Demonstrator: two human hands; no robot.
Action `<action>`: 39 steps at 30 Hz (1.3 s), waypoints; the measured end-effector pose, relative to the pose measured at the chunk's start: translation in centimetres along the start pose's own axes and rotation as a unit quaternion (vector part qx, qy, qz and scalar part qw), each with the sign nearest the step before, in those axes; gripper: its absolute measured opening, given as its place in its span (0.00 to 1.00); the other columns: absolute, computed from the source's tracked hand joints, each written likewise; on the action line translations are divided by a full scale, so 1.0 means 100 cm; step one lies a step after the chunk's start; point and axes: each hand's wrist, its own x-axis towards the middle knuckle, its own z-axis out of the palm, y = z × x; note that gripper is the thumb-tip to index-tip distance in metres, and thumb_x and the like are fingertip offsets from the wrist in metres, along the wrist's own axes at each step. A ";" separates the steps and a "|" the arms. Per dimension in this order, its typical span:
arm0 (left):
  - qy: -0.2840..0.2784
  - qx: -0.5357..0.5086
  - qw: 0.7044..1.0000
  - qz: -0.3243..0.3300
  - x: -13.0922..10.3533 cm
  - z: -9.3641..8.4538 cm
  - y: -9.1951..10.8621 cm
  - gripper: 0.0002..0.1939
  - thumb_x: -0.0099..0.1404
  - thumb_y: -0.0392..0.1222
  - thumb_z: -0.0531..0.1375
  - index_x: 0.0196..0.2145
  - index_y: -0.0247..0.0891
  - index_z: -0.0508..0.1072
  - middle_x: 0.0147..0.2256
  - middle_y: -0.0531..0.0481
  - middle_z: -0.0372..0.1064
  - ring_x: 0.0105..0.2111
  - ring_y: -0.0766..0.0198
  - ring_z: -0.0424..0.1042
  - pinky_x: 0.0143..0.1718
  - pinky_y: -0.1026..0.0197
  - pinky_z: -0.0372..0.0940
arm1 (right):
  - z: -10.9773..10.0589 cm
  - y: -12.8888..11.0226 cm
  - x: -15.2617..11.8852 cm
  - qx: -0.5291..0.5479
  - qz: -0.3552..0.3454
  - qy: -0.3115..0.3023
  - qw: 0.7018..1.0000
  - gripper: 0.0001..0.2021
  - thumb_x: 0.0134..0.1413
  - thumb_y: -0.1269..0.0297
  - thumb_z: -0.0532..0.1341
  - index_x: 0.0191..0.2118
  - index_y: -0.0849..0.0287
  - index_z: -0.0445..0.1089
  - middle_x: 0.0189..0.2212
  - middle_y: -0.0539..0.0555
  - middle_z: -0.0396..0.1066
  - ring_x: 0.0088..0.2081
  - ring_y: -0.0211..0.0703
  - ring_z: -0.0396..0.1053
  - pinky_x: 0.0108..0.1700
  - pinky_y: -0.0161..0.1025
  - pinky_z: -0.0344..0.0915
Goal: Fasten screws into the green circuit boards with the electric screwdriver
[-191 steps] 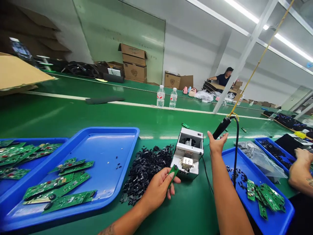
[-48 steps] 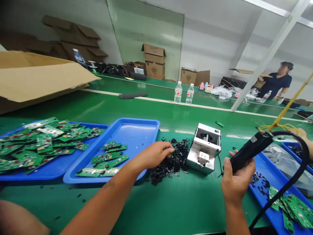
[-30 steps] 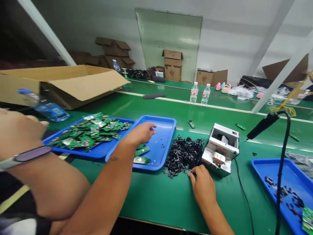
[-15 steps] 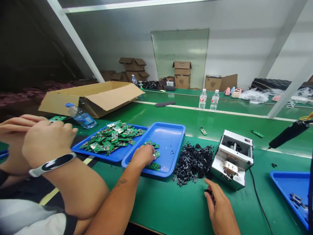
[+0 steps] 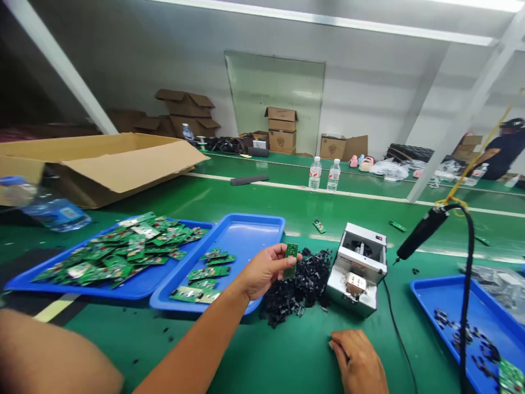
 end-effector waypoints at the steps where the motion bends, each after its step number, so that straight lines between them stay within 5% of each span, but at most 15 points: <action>1: -0.012 -0.036 0.999 -0.007 0.001 0.013 -0.004 0.27 0.44 0.48 0.78 0.35 0.35 0.71 0.36 0.48 0.76 0.28 0.69 0.70 0.24 0.68 0.62 | -0.002 -0.003 0.001 0.038 0.032 0.000 0.999 0.15 0.61 0.47 0.63 0.35 0.51 0.81 0.33 0.54 0.81 0.35 0.46 0.79 0.40 0.39 0.75; 5: -0.040 -0.138 0.989 -0.021 -0.004 0.049 -0.029 0.33 0.42 0.44 0.79 0.42 0.39 0.68 0.30 0.58 0.70 0.28 0.68 0.72 0.32 0.61 0.73 | -0.006 -0.024 0.008 0.221 0.223 0.038 0.949 0.21 0.52 0.43 0.69 0.43 0.56 0.80 0.33 0.56 0.81 0.33 0.49 0.79 0.35 0.41 0.77; 8: -0.062 -0.129 0.989 -0.033 -0.011 0.059 -0.050 0.27 0.46 0.43 0.77 0.40 0.37 0.70 0.30 0.56 0.71 0.28 0.67 0.73 0.33 0.60 0.72 | -0.008 -0.038 0.022 0.313 0.299 0.100 0.896 0.26 0.48 0.45 0.72 0.47 0.60 0.78 0.31 0.57 0.81 0.32 0.50 0.79 0.36 0.44 0.78; 14: -0.064 0.042 0.997 -0.018 -0.017 0.060 -0.079 0.19 0.46 0.31 0.71 0.29 0.38 0.64 0.27 0.57 0.67 0.29 0.67 0.69 0.30 0.66 0.63 | -0.011 -0.046 0.048 0.310 0.281 0.168 0.893 0.21 0.46 0.49 0.73 0.41 0.59 0.79 0.27 0.53 0.78 0.26 0.42 0.74 0.30 0.38 0.74; 20: -0.177 0.052 0.983 -0.014 -0.023 0.058 -0.073 0.12 0.62 0.35 0.60 0.43 0.38 0.66 0.39 0.51 0.70 0.28 0.68 0.68 0.30 0.63 0.64 | -0.025 -0.042 0.049 0.240 0.282 0.163 0.914 0.20 0.49 0.49 0.71 0.45 0.56 0.81 0.36 0.54 0.81 0.32 0.44 0.77 0.39 0.41 0.77; 23: -0.221 0.116 0.968 -0.013 -0.028 0.057 -0.070 0.18 0.67 0.37 0.56 0.54 0.39 0.65 0.39 0.50 0.72 0.28 0.68 0.66 0.32 0.62 0.63 | -0.035 -0.042 0.049 0.213 0.279 0.121 0.929 0.21 0.51 0.49 0.70 0.48 0.55 0.81 0.44 0.57 0.81 0.38 0.48 0.79 0.45 0.44 0.77; 29: -0.250 0.176 0.952 -0.016 -0.033 0.057 -0.068 0.26 0.68 0.40 0.55 0.63 0.40 0.61 0.37 0.51 0.74 0.27 0.65 0.66 0.32 0.62 0.61 | -0.042 -0.047 0.050 0.232 0.277 0.061 0.930 0.21 0.49 0.46 0.71 0.43 0.58 0.82 0.38 0.59 0.82 0.38 0.53 0.79 0.44 0.48 0.77; 35: -0.256 0.216 0.942 0.017 -0.029 0.055 -0.065 0.12 0.65 0.38 0.56 0.45 0.40 0.75 0.37 0.51 0.77 0.32 0.63 0.69 0.35 0.63 0.62 | -0.043 -0.042 0.047 0.287 0.279 0.024 0.916 0.21 0.51 0.46 0.70 0.44 0.58 0.82 0.36 0.58 0.82 0.36 0.49 0.78 0.44 0.47 0.75; 39: -0.253 0.238 0.937 0.030 -0.027 0.053 -0.066 0.10 0.64 0.37 0.55 0.38 0.41 0.76 0.36 0.52 0.77 0.32 0.63 0.70 0.35 0.64 0.62 | -0.042 -0.041 0.046 0.315 0.299 0.023 0.900 0.21 0.49 0.47 0.72 0.43 0.58 0.82 0.34 0.57 0.81 0.34 0.47 0.77 0.42 0.44 0.74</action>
